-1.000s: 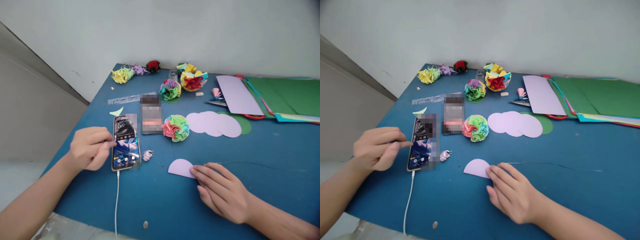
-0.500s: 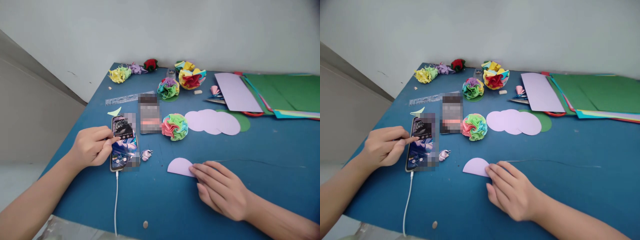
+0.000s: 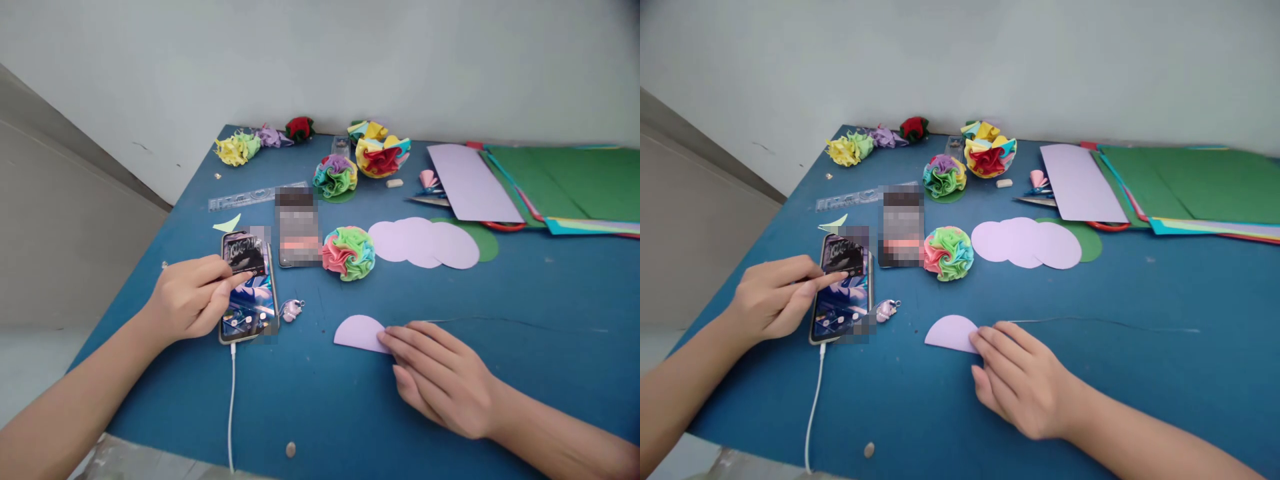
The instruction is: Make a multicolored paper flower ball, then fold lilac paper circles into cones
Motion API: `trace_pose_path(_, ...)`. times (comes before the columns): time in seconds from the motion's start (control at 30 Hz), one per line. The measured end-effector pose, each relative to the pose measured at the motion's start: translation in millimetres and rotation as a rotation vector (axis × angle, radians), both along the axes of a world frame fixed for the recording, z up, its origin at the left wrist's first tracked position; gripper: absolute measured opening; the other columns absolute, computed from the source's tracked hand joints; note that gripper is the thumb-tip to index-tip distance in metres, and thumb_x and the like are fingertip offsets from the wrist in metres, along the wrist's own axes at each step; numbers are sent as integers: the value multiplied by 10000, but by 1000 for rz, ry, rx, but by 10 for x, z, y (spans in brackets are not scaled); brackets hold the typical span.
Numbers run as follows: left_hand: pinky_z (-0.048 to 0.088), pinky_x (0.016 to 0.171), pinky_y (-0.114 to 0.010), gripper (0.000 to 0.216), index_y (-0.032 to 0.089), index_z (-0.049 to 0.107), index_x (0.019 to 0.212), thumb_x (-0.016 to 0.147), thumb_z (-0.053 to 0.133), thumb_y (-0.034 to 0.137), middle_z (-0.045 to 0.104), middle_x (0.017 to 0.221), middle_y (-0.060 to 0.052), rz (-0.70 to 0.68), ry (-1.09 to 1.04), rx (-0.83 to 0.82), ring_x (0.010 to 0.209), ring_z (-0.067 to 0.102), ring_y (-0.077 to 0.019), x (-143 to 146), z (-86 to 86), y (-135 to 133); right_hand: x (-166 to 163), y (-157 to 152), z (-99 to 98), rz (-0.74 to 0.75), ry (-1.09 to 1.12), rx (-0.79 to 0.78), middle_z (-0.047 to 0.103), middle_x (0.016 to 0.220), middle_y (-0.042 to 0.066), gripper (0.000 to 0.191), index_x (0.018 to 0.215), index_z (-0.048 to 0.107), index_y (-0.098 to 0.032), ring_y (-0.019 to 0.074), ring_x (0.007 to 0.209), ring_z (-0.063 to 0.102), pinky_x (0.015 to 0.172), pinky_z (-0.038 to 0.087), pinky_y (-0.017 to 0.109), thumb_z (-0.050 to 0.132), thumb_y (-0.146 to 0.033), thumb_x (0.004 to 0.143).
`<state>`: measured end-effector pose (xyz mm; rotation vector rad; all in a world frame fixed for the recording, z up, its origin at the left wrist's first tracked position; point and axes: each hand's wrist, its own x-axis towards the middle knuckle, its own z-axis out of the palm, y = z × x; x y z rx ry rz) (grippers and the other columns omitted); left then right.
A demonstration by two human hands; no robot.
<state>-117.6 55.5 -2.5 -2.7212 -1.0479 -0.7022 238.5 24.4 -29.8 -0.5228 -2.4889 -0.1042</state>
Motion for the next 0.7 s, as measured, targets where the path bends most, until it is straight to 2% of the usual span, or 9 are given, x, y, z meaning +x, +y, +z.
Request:
trace_pose_path(0.17,381,468,-247,305,176,604,999,816,380,79,599,679,-62,38,30,-38,600,558,-140,46,11,10,6,4,-2,1,-6,-2,706,815,87,126,664,578,-143,199,808,669,744,554,376,551,-100,779)
trace_pose_path(0.4,410,508,-245,329,179,580,1055,812,388,69,586,691,-54,21,30,-16,631,558,-139,6,8,19,8,2,-12,12,-7,-7,707,834,98,124,665,588,-131,212,821,667,722,563,376,552,-108,782)
trace_pose_path(0.7,369,471,-249,304,178,603,1008,826,379,81,592,683,-57,51,52,-51,612,549,-146,49,4,9,35,-6,-33,27,-8,-7,702,850,119,91,666,596,-111,231,832,661,710,558,388,575,-95,753)
